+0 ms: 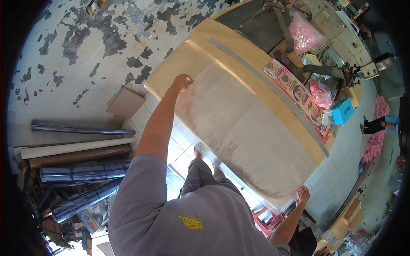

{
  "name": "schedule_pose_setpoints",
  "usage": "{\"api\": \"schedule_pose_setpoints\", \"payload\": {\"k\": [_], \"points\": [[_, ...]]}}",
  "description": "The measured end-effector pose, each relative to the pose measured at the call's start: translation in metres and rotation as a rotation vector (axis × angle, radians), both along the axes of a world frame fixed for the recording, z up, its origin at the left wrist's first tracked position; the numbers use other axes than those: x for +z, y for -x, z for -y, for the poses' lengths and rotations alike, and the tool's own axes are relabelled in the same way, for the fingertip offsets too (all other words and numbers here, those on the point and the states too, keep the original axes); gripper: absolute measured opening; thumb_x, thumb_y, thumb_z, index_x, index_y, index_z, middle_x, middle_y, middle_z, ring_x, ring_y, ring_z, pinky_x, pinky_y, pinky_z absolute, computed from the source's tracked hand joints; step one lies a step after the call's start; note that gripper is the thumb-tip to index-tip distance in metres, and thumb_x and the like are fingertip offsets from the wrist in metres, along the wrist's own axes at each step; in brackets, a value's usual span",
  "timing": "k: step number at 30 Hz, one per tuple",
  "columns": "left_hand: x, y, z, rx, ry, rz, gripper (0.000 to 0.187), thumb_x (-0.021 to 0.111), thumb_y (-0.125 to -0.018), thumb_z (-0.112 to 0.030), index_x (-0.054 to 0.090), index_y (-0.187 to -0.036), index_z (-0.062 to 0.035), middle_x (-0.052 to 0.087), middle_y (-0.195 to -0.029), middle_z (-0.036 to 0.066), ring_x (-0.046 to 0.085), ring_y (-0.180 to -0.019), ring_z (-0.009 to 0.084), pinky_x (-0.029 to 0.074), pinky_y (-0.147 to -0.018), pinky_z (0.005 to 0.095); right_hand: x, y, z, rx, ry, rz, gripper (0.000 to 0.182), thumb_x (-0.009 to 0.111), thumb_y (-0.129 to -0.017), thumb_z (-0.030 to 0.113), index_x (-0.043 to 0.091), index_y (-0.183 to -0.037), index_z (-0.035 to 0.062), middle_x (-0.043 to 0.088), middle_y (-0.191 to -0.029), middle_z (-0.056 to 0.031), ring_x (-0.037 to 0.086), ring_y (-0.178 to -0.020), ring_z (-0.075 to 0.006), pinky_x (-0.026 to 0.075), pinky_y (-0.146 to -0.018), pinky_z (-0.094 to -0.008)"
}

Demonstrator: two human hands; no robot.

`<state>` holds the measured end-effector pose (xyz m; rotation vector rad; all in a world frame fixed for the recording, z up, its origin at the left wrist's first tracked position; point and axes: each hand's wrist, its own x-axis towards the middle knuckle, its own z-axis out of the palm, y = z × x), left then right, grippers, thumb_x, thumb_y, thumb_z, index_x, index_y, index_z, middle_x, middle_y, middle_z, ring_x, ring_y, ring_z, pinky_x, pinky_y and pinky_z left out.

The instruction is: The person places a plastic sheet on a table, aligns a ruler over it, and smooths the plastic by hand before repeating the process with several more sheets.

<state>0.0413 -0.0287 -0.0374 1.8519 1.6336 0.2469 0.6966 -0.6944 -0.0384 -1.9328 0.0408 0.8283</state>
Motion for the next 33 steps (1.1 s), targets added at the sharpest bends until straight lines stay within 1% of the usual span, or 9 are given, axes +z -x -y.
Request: {"api": "schedule_pose_setpoints", "payload": {"k": [4, 7, 10, 14, 17, 20, 23, 29, 33], "points": [[0.007, 0.002, 0.000, -0.017, 0.099, -0.017, 0.042, 0.078, -0.081, -0.038, 0.069, -0.104, -0.0041, 0.069, -0.106, 0.015, 0.067, -0.095, 0.0273, 0.053, -0.084, 0.0380, 0.003, 0.001, 0.001, 0.038, 0.003, 0.002, 0.007, 0.063, -0.095, 0.019, 0.060, -0.097, 0.0134, 0.057, -0.074, 0.0040, 0.055, -0.072, -0.0082, 0.048, -0.077, -0.0318], [0.013, -0.010, 0.019, 0.062, -0.117, 0.021, 0.049, 0.071, -0.086, -0.033, 0.058, -0.124, -0.0065, 0.060, -0.127, 0.015, 0.063, -0.108, 0.0283, 0.050, -0.091, 0.0387, 0.002, 0.000, 0.000, 0.024, -0.001, 0.004, 0.006, 0.063, -0.095, 0.019, 0.060, -0.096, 0.0134, 0.056, -0.073, 0.0041, 0.054, -0.071, -0.0080, 0.048, -0.078, -0.0324], [0.020, -0.033, 0.040, -0.225, -0.641, -0.261, 0.054, 0.064, -0.085, -0.018, 0.047, -0.135, -0.0092, 0.050, -0.136, 0.017, 0.050, -0.124, 0.0316, 0.044, -0.099, 0.0405, 0.003, 0.004, -0.003, 0.001, 0.000, 0.002, 0.005, 0.062, -0.095, 0.018, 0.060, -0.094, 0.0139, 0.055, -0.073, 0.0044, 0.054, -0.071, -0.0079, 0.048, -0.079, -0.0332], [-0.007, -0.035, 0.031, -0.463, -0.649, -0.114, 0.039, 0.055, -0.090, -0.023, 0.055, -0.125, -0.0057, 0.045, -0.143, 0.016, 0.042, -0.133, 0.0322, 0.042, -0.102, 0.0456, 0.002, 0.003, -0.003, 0.017, -0.032, -0.006, 0.004, 0.062, -0.095, 0.018, 0.060, -0.093, 0.0152, 0.055, -0.073, 0.0050, 0.054, -0.070, -0.0076, 0.048, -0.079, -0.0327], [0.029, -0.058, 0.030, -0.448, -0.432, -0.344, 0.039, 0.056, -0.087, -0.022, 0.057, -0.121, -0.0027, 0.042, -0.146, 0.017, 0.040, -0.136, 0.0319, 0.041, -0.104, 0.0445, 0.001, 0.003, 0.000, 0.011, -0.038, 0.007, 0.005, 0.062, -0.095, 0.018, 0.059, -0.091, 0.0163, 0.054, -0.072, 0.0058, 0.054, -0.069, -0.0070, 0.047, -0.077, -0.0309], [0.023, -0.073, 0.025, -0.462, -0.773, -0.368, 0.043, 0.054, -0.087, -0.022, 0.054, -0.124, -0.0002, 0.041, -0.146, 0.018, 0.039, -0.137, 0.0320, 0.040, -0.106, 0.0437, 0.000, 0.002, 0.000, 0.012, -0.014, 0.009, 0.007, 0.063, -0.095, 0.020, 0.059, -0.090, 0.0171, 0.054, -0.071, 0.0065, 0.053, -0.068, -0.0065, 0.046, -0.075, -0.0294], [-0.003, -0.072, -0.001, -0.579, -0.634, -0.148, 0.052, 0.052, -0.088, -0.022, 0.046, -0.135, -0.0008, 0.036, -0.151, 0.016, 0.034, -0.141, 0.0309, 0.034, -0.111, 0.0480, -0.003, 0.002, 0.000, 0.007, -0.014, 0.009, 0.008, 0.063, -0.096, 0.021, 0.058, -0.090, 0.0175, 0.055, -0.071, 0.0070, 0.053, -0.067, -0.0061, 0.045, -0.074, -0.0289], [-0.003, -0.070, -0.002, -0.598, -0.638, -0.419, 0.069, 0.050, -0.088, -0.022, 0.026, -0.151, -0.0063, 0.021, -0.160, 0.010, 0.018, -0.148, 0.0264, 0.019, -0.119, 0.0505, -0.006, 0.002, 0.004, 0.002, -0.027, 0.004, 0.009, 0.062, -0.097, 0.021, 0.057, -0.089, 0.0174, 0.049, -0.068, 0.0077, 0.048, -0.063, -0.0056, 0.043, -0.074, -0.0282], [0.001, -0.069, -0.005, -0.588, -0.540, -0.338, 0.073, 0.051, -0.085, -0.024, 0.025, -0.152, -0.0085, 0.017, -0.161, 0.010, 0.012, -0.150, 0.0267, 0.016, -0.120, 0.0511, -0.007, 0.000, 0.003, -0.026, -0.055, -0.013, 0.009, 0.064, -0.095, 0.016, 0.057, -0.089, 0.0144, 0.049, -0.068, 0.0059, 0.047, -0.065, -0.0073, 0.047, -0.072, -0.0298]]}}
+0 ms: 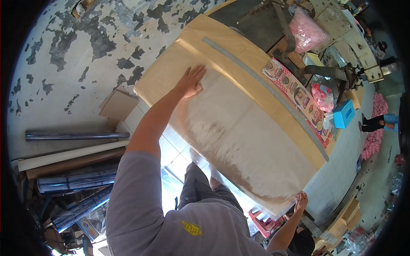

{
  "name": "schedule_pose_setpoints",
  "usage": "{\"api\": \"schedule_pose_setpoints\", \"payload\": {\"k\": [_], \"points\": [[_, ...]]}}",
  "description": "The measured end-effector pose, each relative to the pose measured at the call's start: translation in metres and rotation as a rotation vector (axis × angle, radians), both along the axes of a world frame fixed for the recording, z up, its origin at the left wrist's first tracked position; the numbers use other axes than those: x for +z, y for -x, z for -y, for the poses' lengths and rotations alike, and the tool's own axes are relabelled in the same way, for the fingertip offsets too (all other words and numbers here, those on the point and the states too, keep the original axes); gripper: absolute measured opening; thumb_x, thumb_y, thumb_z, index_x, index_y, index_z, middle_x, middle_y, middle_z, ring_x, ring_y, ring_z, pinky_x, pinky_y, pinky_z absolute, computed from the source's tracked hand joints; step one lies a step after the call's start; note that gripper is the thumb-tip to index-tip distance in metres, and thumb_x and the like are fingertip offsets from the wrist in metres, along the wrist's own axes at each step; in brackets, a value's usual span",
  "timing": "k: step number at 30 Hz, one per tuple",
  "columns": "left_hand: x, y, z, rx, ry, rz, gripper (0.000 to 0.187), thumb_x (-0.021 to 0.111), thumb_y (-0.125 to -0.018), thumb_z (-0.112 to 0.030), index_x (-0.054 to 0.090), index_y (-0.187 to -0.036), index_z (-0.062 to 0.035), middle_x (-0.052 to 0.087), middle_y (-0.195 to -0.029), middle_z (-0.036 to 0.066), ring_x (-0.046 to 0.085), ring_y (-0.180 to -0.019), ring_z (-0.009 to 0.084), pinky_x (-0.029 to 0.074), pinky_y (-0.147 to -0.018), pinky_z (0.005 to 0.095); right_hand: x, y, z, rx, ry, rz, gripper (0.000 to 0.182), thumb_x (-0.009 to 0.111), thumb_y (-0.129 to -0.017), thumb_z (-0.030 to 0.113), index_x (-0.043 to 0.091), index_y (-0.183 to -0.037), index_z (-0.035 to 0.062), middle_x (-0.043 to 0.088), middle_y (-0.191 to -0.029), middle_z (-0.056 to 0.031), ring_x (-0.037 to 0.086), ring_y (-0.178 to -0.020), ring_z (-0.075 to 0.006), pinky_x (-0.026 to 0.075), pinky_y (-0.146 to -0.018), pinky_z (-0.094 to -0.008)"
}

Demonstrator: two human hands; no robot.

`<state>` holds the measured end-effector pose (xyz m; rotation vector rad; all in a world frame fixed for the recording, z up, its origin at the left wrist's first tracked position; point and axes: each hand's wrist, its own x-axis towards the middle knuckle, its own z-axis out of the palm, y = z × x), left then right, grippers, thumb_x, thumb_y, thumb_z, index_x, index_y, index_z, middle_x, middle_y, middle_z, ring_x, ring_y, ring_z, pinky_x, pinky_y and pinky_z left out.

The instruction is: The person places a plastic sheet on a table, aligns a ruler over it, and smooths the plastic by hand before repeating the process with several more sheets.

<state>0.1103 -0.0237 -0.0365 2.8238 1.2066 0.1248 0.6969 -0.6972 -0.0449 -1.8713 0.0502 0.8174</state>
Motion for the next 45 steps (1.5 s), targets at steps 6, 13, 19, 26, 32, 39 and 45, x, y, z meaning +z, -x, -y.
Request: {"api": "schedule_pose_setpoints", "payload": {"k": [6, 13, 19, 26, 32, 39, 45], "points": [[0.012, -0.002, -0.001, 0.029, 0.136, 0.097, 0.077, 0.059, -0.079, -0.025, 0.029, -0.149, -0.0085, 0.016, -0.161, 0.009, 0.013, -0.149, 0.0292, 0.014, -0.120, 0.0522, 0.002, 0.003, -0.002, 0.025, 0.024, 0.013, 0.010, 0.060, -0.098, 0.020, 0.058, -0.089, 0.0164, 0.046, -0.067, 0.0083, 0.044, -0.062, -0.0039, 0.041, -0.068, -0.0240], [0.008, 0.001, -0.006, -0.002, 0.142, 0.134, 0.073, 0.060, -0.082, -0.026, 0.031, -0.148, -0.0095, 0.018, -0.161, 0.008, 0.018, -0.147, 0.0306, 0.017, -0.118, 0.0524, -0.006, -0.004, 0.004, 0.022, 0.004, -0.003, 0.009, 0.058, -0.099, 0.017, 0.058, -0.090, 0.0164, 0.048, -0.068, 0.0081, 0.045, -0.064, -0.0036, 0.041, -0.068, -0.0240], [0.003, -0.003, -0.012, -0.014, 0.089, 0.143, 0.070, 0.058, -0.082, -0.026, 0.035, -0.146, -0.0083, 0.021, -0.160, 0.009, 0.025, -0.143, 0.0319, 0.022, -0.114, 0.0506, -0.009, -0.008, 0.006, 0.048, -0.115, -0.034, 0.017, 0.058, -0.098, 0.012, 0.052, -0.082, 0.0151, 0.043, -0.067, 0.0067, 0.039, -0.061, -0.0050, 0.035, -0.060, -0.0219], [0.005, -0.007, -0.009, 0.073, 0.021, 0.260, 0.065, 0.061, -0.081, -0.021, 0.041, -0.142, -0.0077, 0.040, -0.141, 0.015, 0.038, -0.130, 0.0326, 0.031, -0.108, 0.0468, -0.010, -0.004, 0.003, 0.012, -0.108, -0.026, 0.018, 0.059, -0.097, 0.010, 0.051, -0.082, 0.0139, 0.045, -0.069, 0.0056, 0.039, -0.061, -0.0056, 0.036, -0.058, -0.0228], [-0.013, -0.027, -0.020, 0.404, 0.101, 0.666, 0.057, 0.065, -0.081, -0.010, 0.049, -0.135, -0.0082, 0.062, -0.106, 0.013, 0.054, -0.102, 0.0303, 0.045, -0.095, 0.0404, -0.012, -0.003, 0.004, -0.007, -0.140, -0.018, 0.019, 0.058, -0.097, 0.010, 0.051, -0.080, 0.0145, 0.043, -0.068, 0.0061, 0.039, -0.060, -0.0055, 0.035, -0.058, -0.0239], [-0.010, -0.031, -0.030, 0.436, 0.126, 0.847, 0.041, 0.067, -0.083, -0.008, 0.056, -0.122, -0.0055, 0.069, -0.079, 0.012, 0.068, -0.077, 0.0271, 0.054, -0.074, 0.0374, -0.009, 0.001, 0.000, -0.010, -0.151, -0.005, 0.018, 0.060, -0.096, 0.010, 0.052, -0.081, 0.0143, 0.044, -0.068, 0.0060, 0.040, -0.060, -0.0054, 0.035, -0.057, -0.0228], [-0.016, -0.031, -0.032, 0.407, 0.128, 0.837, 0.034, 0.066, -0.083, -0.006, 0.059, -0.116, -0.0056, 0.067, -0.078, 0.012, 0.068, -0.075, 0.0269, 0.055, -0.072, 0.0375, -0.004, 0.000, 0.000, -0.004, -0.129, -0.041, 0.015, 0.060, -0.096, 0.010, 0.054, -0.083, 0.0134, 0.044, -0.069, 0.0055, 0.040, -0.060, -0.0059, 0.036, -0.057, -0.0222]]}}
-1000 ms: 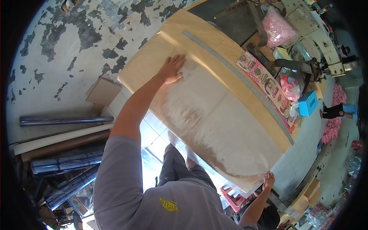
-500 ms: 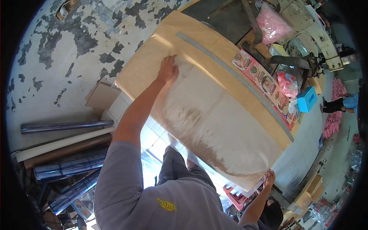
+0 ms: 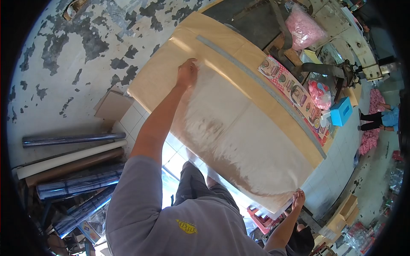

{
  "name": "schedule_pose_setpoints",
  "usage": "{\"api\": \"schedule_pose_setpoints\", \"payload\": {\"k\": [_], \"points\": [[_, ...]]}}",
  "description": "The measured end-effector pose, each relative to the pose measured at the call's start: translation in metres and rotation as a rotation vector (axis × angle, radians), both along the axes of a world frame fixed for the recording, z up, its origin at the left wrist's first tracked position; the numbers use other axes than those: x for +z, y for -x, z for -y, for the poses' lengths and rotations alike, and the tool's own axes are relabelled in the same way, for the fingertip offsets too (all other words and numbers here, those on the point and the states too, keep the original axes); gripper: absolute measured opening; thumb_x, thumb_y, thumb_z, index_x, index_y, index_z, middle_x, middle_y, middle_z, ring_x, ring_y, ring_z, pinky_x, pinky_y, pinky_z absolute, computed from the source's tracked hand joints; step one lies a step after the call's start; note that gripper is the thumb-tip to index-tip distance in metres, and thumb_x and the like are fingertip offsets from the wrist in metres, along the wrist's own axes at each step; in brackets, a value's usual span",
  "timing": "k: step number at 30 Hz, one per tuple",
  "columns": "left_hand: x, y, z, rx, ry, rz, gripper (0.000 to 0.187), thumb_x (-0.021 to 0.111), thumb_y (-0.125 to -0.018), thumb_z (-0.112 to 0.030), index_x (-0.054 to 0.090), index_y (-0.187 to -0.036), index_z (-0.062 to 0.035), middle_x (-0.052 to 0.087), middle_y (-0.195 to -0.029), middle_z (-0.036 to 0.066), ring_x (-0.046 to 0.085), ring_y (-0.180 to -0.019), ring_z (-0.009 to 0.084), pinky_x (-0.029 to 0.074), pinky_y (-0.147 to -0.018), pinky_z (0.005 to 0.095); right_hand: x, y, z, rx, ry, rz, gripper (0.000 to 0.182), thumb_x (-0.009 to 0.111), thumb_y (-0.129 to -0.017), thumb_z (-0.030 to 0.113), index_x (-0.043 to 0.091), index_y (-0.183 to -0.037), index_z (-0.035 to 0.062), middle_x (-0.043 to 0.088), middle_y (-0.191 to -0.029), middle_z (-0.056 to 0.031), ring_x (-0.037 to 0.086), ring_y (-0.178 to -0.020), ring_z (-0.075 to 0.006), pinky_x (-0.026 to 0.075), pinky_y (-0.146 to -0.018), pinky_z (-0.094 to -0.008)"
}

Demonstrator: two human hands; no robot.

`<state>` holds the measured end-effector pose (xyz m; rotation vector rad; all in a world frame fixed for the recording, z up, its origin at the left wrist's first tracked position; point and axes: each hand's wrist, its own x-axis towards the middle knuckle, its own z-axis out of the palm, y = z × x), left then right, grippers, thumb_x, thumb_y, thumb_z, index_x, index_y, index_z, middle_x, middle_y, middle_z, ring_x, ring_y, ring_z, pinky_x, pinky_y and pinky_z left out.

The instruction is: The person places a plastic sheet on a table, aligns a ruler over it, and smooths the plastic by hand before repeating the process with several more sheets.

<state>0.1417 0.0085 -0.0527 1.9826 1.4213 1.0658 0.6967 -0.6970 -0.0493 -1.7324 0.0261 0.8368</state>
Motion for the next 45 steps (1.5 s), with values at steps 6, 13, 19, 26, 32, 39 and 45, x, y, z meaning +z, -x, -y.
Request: {"api": "schedule_pose_setpoints", "payload": {"k": [6, 13, 19, 26, 32, 39, 45], "points": [[0.005, -0.006, 0.011, 0.091, -0.218, -0.351, 0.026, 0.067, -0.083, -0.016, 0.063, -0.107, -0.0103, 0.062, -0.097, 0.009, 0.060, -0.094, 0.0279, 0.047, -0.085, 0.0428, -0.003, -0.001, 0.001, -0.015, -0.001, 0.014, 0.014, 0.061, -0.095, 0.008, 0.054, -0.084, 0.0129, 0.044, -0.069, 0.0056, 0.040, -0.060, -0.0061, 0.036, -0.056, -0.0216], [0.033, 0.021, 0.081, -0.096, -0.212, -0.723, 0.051, 0.066, -0.085, -0.029, 0.053, -0.130, -0.0112, 0.048, -0.140, 0.012, 0.044, -0.128, 0.0321, 0.036, -0.104, 0.0476, 0.005, 0.009, -0.007, -0.022, 0.036, 0.046, 0.023, 0.057, -0.098, 0.009, 0.047, -0.078, 0.0147, 0.037, -0.064, 0.0058, 0.032, -0.055, -0.0053, 0.028, -0.052, -0.0217], [0.043, 0.113, 0.201, -0.156, 0.053, -0.688, 0.067, 0.058, -0.090, -0.042, 0.041, -0.142, -0.0033, 0.030, -0.154, 0.016, 0.027, -0.142, 0.0351, 0.024, -0.116, 0.0475, 0.006, 0.015, -0.011, -0.080, 0.056, 0.077, 0.021, 0.058, -0.097, 0.010, 0.048, -0.079, 0.0148, 0.040, -0.064, 0.0051, 0.034, -0.055, -0.0056, 0.030, -0.053, -0.0219], [0.057, 0.154, 0.210, -0.362, 0.185, -0.648, 0.102, 0.068, -0.081, -0.056, 0.020, -0.152, -0.0016, 0.014, -0.160, 0.019, 0.010, -0.148, 0.0369, 0.012, -0.122, 0.0465, 0.040, 0.010, -0.019, 0.022, 0.232, 0.118, 0.006, 0.060, -0.096, 0.018, 0.055, -0.096, 0.0138, 0.055, -0.077, 0.0034, 0.052, -0.066, -0.0075, 0.036, -0.057, -0.0219], [0.079, 0.158, 0.210, -0.551, 0.246, -0.695, 0.137, 0.087, -0.053, -0.060, 0.014, -0.153, -0.0027, 0.003, -0.160, 0.023, 0.006, -0.149, 0.0394, 0.011, -0.122, 0.0474, 0.163, -0.010, -0.025, 0.233, 0.191, 0.439, 0.023, 0.065, -0.094, 0.024, 0.057, -0.112, 0.0120, 0.059, -0.089, 0.0046, 0.054, -0.078, -0.0052, 0.039, -0.062, -0.0219], [0.065, 0.119, 0.242, -0.603, 0.182, -0.571, 0.134, 0.090, -0.050, -0.052, 0.019, -0.153, -0.0048, 0.010, -0.158, 0.026, 0.016, -0.146, 0.0417, 0.022, -0.119, 0.0487, 0.385, -0.073, 0.011, 0.215, 0.401, 0.863, 0.062, 0.058, -0.098, 0.030, 0.037, -0.147, -0.0028, 0.047, -0.143, -0.0117, 0.049, -0.126, -0.0198, 0.038, -0.107, -0.0334], [0.041, 0.069, 0.275, -0.682, 0.114, -0.361, 0.124, 0.088, -0.055, -0.039, 0.020, -0.153, -0.0046, 0.015, -0.156, 0.026, 0.019, -0.144, 0.0425, 0.023, -0.119, 0.0479, 0.562, -0.032, 0.000, 0.180, 0.207, 1.207, 0.056, 0.055, -0.098, 0.036, 0.046, -0.141, 0.0014, 0.047, -0.144, -0.0134, 0.042, -0.134, -0.0225, 0.032, -0.112, -0.0399]]}}
